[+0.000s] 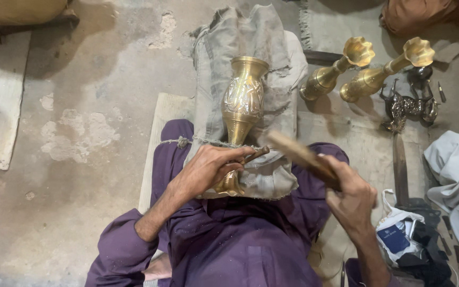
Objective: The person sits on the floor with a brass vase held against a cloth cushion on their lap and engraves a decorative pattern into it, holding a chisel against the metal with one hand and striking it with a wooden mallet in the other, repositioning the chisel around the vase body as they work.
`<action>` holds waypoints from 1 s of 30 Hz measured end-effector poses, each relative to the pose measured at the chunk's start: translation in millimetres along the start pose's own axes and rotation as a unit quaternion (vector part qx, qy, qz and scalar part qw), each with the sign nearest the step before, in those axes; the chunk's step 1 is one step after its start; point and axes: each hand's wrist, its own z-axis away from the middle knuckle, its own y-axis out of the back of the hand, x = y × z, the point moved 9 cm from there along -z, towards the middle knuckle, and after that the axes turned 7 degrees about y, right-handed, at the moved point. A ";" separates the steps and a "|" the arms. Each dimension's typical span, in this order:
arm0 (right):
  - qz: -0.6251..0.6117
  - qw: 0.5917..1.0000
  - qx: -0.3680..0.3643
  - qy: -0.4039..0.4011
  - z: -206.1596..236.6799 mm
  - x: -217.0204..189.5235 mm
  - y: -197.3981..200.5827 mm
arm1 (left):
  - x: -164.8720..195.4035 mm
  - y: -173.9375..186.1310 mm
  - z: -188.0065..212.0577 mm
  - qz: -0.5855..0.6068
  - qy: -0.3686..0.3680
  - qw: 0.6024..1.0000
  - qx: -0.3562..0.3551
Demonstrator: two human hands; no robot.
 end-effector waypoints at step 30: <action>0.136 0.983 -0.027 0.122 -21.7 -18.8 27.6 | -14.3 -6.9 8.8 0.076 -0.013 0.997 0.021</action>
